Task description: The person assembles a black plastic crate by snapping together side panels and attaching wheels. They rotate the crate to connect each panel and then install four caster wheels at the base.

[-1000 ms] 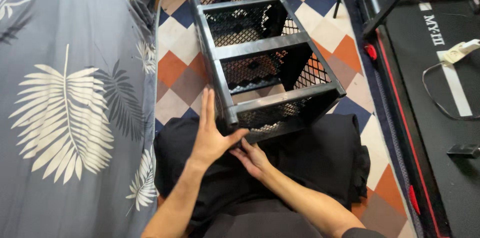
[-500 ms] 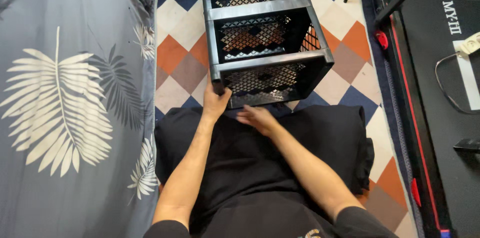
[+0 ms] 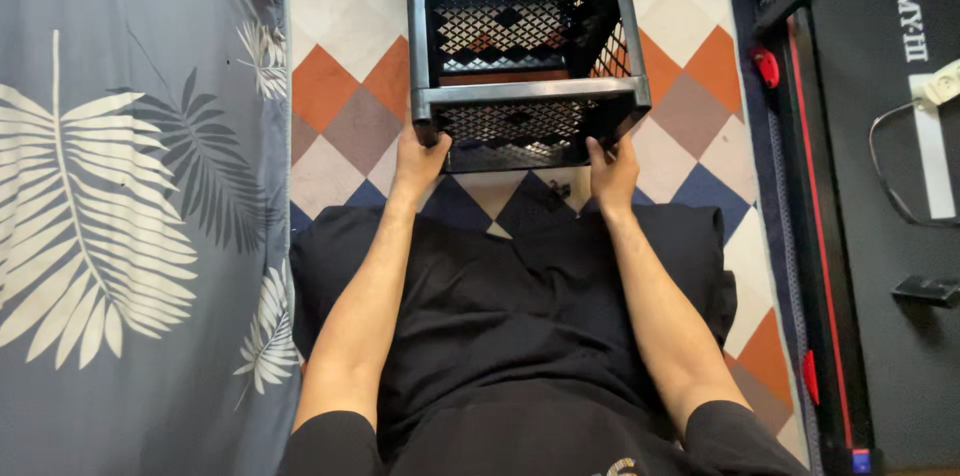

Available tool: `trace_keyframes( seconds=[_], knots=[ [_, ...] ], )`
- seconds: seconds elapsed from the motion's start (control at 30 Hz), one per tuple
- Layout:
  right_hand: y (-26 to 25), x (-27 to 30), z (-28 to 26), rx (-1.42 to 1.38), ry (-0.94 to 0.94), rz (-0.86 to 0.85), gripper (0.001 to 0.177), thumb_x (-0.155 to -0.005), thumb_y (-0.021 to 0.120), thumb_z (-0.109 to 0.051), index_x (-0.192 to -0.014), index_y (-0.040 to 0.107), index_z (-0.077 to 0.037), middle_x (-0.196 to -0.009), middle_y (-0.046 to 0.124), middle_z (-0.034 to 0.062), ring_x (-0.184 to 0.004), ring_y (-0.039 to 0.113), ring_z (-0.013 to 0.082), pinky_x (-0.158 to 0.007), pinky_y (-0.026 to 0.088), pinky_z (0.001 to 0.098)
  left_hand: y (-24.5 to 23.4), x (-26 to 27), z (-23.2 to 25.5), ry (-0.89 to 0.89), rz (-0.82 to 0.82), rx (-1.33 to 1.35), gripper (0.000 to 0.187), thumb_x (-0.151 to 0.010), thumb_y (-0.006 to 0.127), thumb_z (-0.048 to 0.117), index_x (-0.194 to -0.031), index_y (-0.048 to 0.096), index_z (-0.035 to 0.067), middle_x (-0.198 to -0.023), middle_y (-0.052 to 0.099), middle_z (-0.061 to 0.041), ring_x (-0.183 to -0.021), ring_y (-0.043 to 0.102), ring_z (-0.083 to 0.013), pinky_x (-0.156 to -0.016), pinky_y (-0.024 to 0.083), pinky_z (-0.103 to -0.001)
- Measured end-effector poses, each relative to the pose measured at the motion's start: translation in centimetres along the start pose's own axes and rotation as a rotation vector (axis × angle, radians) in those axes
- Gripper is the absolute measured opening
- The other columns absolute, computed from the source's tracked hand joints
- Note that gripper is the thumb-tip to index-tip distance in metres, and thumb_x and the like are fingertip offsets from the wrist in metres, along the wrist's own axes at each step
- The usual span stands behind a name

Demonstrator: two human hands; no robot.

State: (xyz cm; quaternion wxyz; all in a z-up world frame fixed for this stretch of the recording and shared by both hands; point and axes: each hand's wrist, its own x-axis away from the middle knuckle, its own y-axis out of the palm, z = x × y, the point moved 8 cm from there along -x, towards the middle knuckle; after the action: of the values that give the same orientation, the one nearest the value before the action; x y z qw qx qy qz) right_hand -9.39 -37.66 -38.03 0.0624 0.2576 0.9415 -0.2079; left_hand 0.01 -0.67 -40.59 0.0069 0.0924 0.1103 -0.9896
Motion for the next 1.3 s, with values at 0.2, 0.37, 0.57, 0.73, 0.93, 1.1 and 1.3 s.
trace_keyframes(
  seconds=[0.2, 0.37, 0.57, 0.73, 0.93, 1.1, 1.3],
  knots=[
    [1.7, -3.0, 2.3, 0.106, 0.027, -0.039, 0.044, -0.096, 0.078, -0.012, -0.135, 0.058, -0.008, -0.098, 0.076, 0.0097, -0.086, 0.072, 0.0176, -0.074, 0.056, 0.0323, 1.5, -2.6, -2.1, 0.146, 0.026, -0.044, 0.082, -0.083, 0.075, 0.001, -0.155, 0.035, 0.006, -0.095, 0.069, -0.014, -0.082, 0.068, -0.0261, -0.074, 0.057, -0.041],
    [2.0, -4.1, 5.2, 0.249, 0.107, -0.074, 0.041, -0.097, 0.081, -0.016, -0.132, 0.061, -0.01, -0.09, 0.074, 0.0112, -0.079, 0.07, 0.0203, -0.072, 0.054, 0.0343, 2.4, -3.1, -1.5, 0.066, 0.024, -0.08, 0.085, -0.084, 0.073, 0.002, -0.158, 0.031, 0.01, -0.096, 0.07, -0.015, -0.084, 0.07, -0.0292, -0.076, 0.057, -0.042],
    [2.7, -4.3, 6.4, 0.023, 0.046, -0.15, 0.052, -0.095, 0.076, -0.012, -0.14, 0.051, -0.009, -0.107, 0.073, 0.0115, -0.097, 0.071, 0.019, -0.082, 0.058, 0.0339, 1.5, -3.2, 0.9, 0.184, 0.03, -0.047, 0.093, -0.088, 0.077, 0.006, -0.161, 0.019, 0.01, -0.122, 0.065, -0.024, -0.109, 0.067, -0.0384, -0.091, 0.055, -0.046],
    [1.8, 0.7, 8.3, 0.281, 0.188, -0.355, 0.037, -0.098, 0.064, -0.004, -0.134, 0.062, -0.009, -0.111, 0.075, 0.0148, -0.096, 0.074, 0.026, -0.086, 0.057, 0.0359, 2.0, 2.6, -1.5, 0.066, 0.224, -0.293, 0.069, -0.081, 0.083, 0.013, -0.137, 0.045, 0.003, -0.117, 0.061, -0.028, -0.11, 0.059, -0.0443, -0.094, 0.05, -0.049],
    [3.5, 5.3, 7.1, 0.428, -0.037, -0.648, 0.047, -0.081, 0.071, 0.002, -0.127, 0.066, -0.006, -0.113, 0.064, 0.0236, -0.094, 0.067, 0.0364, -0.085, 0.055, 0.0411, 12.7, 10.2, -4.4, -0.133, -0.239, -0.321, 0.032, -0.09, 0.073, 0.021, -0.118, 0.065, 0.008, -0.113, 0.067, -0.015, -0.105, 0.066, -0.0333, -0.092, 0.053, -0.044],
    [3.7, 4.1, 7.7, 0.434, 0.056, -0.632, 0.033, -0.082, 0.076, -0.004, -0.113, 0.068, -0.002, -0.11, 0.069, 0.0191, -0.102, 0.071, 0.0334, -0.091, 0.056, 0.0399, 19.4, 11.6, 0.5, 0.106, -0.404, -0.399, 0.055, -0.082, 0.075, 0.018, -0.134, 0.063, 0.007, -0.129, 0.057, -0.019, -0.116, 0.054, -0.0425, -0.094, 0.049, -0.049],
    [2.0, 4.5, 8.9, 0.384, 0.142, -0.504, 0.039, -0.085, 0.075, -0.006, -0.122, 0.066, -0.002, -0.114, 0.069, 0.019, -0.098, 0.07, 0.0327, -0.088, 0.055, 0.0407, 21.3, 12.8, 1.1, 0.14, -0.461, -0.571, 0.033, -0.086, 0.075, 0.02, -0.119, 0.071, 0.016, -0.124, 0.06, -0.011, -0.112, 0.057, -0.0366, -0.09, 0.052, -0.047]
  ],
)
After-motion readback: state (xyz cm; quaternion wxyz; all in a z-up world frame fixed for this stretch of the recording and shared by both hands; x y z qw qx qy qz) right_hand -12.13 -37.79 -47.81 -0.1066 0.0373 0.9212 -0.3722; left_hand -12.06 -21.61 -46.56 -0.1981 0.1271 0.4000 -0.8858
